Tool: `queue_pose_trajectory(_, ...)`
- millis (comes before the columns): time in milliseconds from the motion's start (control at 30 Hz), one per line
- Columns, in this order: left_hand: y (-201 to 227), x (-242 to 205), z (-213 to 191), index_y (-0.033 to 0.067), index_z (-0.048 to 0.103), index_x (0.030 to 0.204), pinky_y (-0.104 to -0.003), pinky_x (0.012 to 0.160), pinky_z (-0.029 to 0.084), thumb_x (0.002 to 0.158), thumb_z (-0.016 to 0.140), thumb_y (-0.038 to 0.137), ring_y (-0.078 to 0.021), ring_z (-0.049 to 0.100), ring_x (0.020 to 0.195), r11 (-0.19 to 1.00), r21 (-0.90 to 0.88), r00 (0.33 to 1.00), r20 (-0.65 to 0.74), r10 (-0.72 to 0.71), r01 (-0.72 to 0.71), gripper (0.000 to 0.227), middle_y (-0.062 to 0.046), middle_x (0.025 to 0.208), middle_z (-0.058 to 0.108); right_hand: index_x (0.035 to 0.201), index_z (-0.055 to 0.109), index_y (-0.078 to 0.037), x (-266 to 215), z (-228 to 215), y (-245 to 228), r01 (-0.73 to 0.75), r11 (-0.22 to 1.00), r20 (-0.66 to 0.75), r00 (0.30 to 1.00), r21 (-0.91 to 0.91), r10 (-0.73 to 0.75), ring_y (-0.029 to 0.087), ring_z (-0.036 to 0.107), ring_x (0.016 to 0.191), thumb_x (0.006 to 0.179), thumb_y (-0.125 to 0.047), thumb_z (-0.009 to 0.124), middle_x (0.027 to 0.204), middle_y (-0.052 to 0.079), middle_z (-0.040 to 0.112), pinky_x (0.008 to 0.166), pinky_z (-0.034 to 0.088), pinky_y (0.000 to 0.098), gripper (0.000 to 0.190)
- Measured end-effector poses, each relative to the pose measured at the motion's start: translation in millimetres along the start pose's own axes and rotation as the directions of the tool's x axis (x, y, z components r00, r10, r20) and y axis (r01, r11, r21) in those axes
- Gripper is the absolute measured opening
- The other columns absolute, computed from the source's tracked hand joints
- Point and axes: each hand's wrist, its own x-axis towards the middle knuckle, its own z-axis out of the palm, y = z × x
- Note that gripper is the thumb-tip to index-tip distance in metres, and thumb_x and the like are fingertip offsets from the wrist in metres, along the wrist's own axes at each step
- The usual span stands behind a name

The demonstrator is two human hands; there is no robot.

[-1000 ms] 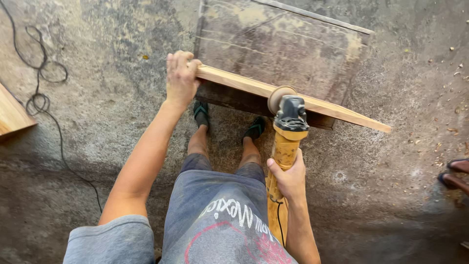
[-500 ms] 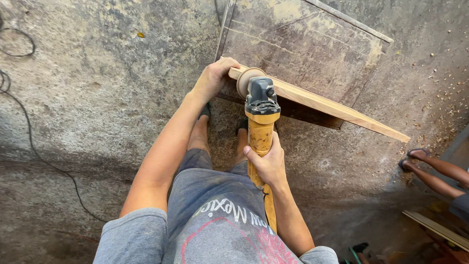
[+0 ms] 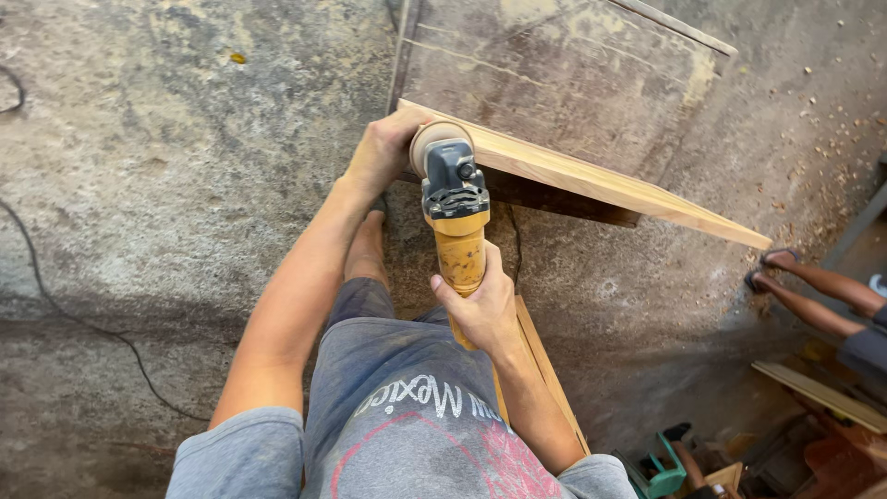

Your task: The person uses a handheld electric sander to smooth the edges and surface of a rectangular wooden panel. They reposition the panel several times to access different sides and continue sanding until the clip ends.

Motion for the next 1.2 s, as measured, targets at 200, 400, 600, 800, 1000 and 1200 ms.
queue_pose_trajectory(200,-12,-3,1,0.0019,0.068,0.117,-0.036,0.094,0.06,0.084,0.068,-0.016,-0.0313,0.073,0.113,0.993,0.104,0.999,-0.012,0.053,-0.052,0.037,-0.015,0.119,0.074,0.131,0.052,-0.002,-11,-26,28,-0.003,0.996,-0.078,0.997,0.084,0.009,0.024,0.075,0.101,0.081,-0.029,0.081,0.108,0.014,0.075,0.089,0.057,0.0382,0.064)
queue_pose_trajectory(400,-13,-1,-3,0.0032,0.068,0.118,-0.036,0.095,0.059,0.089,0.069,-0.015,-0.0292,0.074,0.111,0.986,0.163,0.999,0.013,0.04,-0.042,0.034,-0.015,0.12,0.074,0.125,0.055,-0.003,-18,-62,70,-0.117,0.985,-0.155,0.979,0.125,0.136,0.022,0.075,0.099,0.079,-0.03,0.082,0.105,0.013,0.076,0.089,0.057,0.0367,0.06)
queue_pose_trajectory(600,-14,-5,-5,0.0033,0.069,0.12,-0.034,0.095,0.059,0.096,0.068,-0.016,-0.0281,0.074,0.114,0.979,0.205,1.0,0.029,0.011,-0.016,0.031,-0.016,0.121,0.074,0.124,0.057,-0.002,-27,-90,119,-0.106,0.963,-0.25,0.953,0.246,0.169,0.018,0.072,0.099,0.08,-0.023,0.082,0.106,0.01,0.074,0.09,0.056,0.0349,0.054)
queue_pose_trajectory(800,-18,-6,-8,0.0038,0.068,0.121,-0.035,0.096,0.057,0.099,0.072,-0.013,-0.0277,0.073,0.111,0.97,0.243,0.998,0.055,-0.007,-0.007,0.029,-0.015,0.12,0.074,0.126,0.056,-0.001,-34,-124,173,-0.077,0.931,-0.354,0.911,0.356,0.211,0.016,0.068,0.097,0.082,-0.017,0.081,0.109,0.008,0.07,0.089,0.055,0.0336,0.053)
queue_pose_trajectory(1000,7,-4,-9,0.006,0.068,0.128,-0.035,0.102,0.058,0.104,0.078,0.0,-0.0264,0.072,0.122,0.941,0.315,0.984,0.08,-0.156,0.124,0.027,-0.011,0.131,0.073,0.125,0.054,-0.001,-49,-153,197,-0.061,0.823,-0.39,0.859,0.565,0.331,0.018,0.068,0.086,0.084,-0.017,0.078,0.101,0.007,0.067,0.081,0.057,0.0344,0.05)
queue_pose_trajectory(1200,82,9,12,0.0034,0.05,0.143,-0.05,0.118,0.037,0.073,0.094,0.033,-0.0338,0.052,0.138,0.753,0.6,0.958,0.247,0.148,-0.271,0.088,-0.015,0.14,0.058,0.126,0.054,0.0,-64,-143,195,-0.003,0.896,-0.397,0.896,0.445,0.201,0.019,0.067,0.097,0.083,-0.017,0.082,0.108,0.008,0.069,0.089,0.055,0.0353,0.053)
